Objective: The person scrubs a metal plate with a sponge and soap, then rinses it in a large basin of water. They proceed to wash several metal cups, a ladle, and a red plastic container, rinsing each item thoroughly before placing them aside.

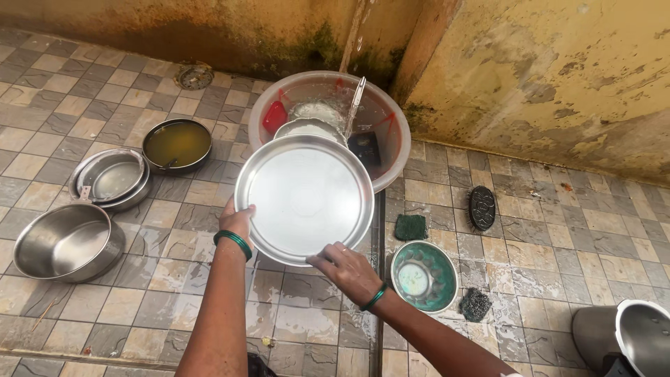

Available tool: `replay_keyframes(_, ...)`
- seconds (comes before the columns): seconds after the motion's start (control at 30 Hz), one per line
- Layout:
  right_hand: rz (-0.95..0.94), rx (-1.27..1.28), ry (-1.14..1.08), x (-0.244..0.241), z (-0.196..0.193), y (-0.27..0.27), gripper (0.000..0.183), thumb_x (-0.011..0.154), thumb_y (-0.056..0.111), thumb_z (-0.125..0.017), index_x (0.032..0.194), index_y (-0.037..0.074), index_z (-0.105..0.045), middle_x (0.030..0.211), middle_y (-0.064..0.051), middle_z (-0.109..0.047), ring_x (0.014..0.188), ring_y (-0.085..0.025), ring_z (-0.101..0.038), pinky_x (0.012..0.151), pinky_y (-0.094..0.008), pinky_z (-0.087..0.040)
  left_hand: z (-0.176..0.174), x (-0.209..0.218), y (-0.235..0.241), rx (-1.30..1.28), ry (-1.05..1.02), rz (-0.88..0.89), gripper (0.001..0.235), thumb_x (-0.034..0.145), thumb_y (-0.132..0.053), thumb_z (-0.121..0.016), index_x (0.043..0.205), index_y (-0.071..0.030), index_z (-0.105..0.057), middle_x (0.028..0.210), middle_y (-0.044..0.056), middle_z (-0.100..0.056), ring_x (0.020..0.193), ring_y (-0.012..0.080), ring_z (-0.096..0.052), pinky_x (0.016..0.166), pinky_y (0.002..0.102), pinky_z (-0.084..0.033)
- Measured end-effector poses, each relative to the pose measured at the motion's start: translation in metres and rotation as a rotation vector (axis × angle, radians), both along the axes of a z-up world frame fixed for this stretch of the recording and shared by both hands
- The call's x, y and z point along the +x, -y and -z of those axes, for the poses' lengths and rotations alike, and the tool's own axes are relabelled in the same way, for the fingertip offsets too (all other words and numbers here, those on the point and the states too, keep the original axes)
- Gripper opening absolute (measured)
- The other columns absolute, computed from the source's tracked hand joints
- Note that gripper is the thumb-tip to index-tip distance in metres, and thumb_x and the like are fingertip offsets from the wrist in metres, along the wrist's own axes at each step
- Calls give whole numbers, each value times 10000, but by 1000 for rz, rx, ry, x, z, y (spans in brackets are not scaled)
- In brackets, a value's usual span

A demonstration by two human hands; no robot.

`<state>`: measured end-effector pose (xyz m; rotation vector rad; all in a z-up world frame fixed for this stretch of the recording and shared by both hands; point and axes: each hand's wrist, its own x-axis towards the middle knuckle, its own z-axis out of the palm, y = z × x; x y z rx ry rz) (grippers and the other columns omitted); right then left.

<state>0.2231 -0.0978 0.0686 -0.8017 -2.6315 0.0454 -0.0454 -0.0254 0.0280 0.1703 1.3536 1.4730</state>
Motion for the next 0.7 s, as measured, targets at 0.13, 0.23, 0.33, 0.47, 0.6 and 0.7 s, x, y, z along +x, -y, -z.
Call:
replay_keyframes(0.13,113,-58,17,-11,8,7,273,919,44,-684,1173,129,-736,914,-60,-639,786,-166,-596,588,-247,-562,19,39,14,85,-100,-79,539,938,-9,-601,1454,-143,-523,1319,81,-640,1180,204,-609,1005,341,-467)
replay_keyframes(0.23,260,-59,-97,-73,21,19,226,922,42,-679,1138,86,-727,932,-52,-633,844,-177,-610,655,-275,-569,26,64,27,141,-286,-261,577,955,3,-637,1487,-90,-433,1389,108,-593,1240,237,-594,1056,354,-460)
replay_keyframes(0.33,268,-150,-129,-85,23,27,212,913,53,-672,1122,63,-711,971,-70,-639,890,-193,-629,674,-301,-578,10,50,37,15,-195,-172,586,950,27,-547,1501,-147,-456,1367,123,-602,1208,249,-601,1021,374,-474)
replay_keyframes(0.47,135,-563,39,-4,1,-17,143,1048,167,-611,1142,99,-697,970,-56,-640,859,-184,-631,768,-299,-587,-29,30,29,35,-34,-155,601,949,31,-499,1504,-191,-444,1403,116,-596,1210,241,-613,1015,381,-504)
replay_keyframes(0.6,-117,75,48,54,-7,-21,298,911,71,-662,1203,122,-692,1039,-55,-671,936,-196,-653,799,-285,-594,-20,46,38,36,-118,-152,570,978,35,-541,1510,-149,-457,1429,119,-594,1253,242,-599,1059,359,-443)
replay_keyframes(0.7,79,-20,44,20,-4,4,321,898,58,-651,1207,126,-703,1018,-59,-665,899,-187,-634,811,-294,-597,0,53,33,24,-115,-175,567,955,39,-564,1488,-133,-478,1375,122,-637,1210,246,-640,1043,363,-488)
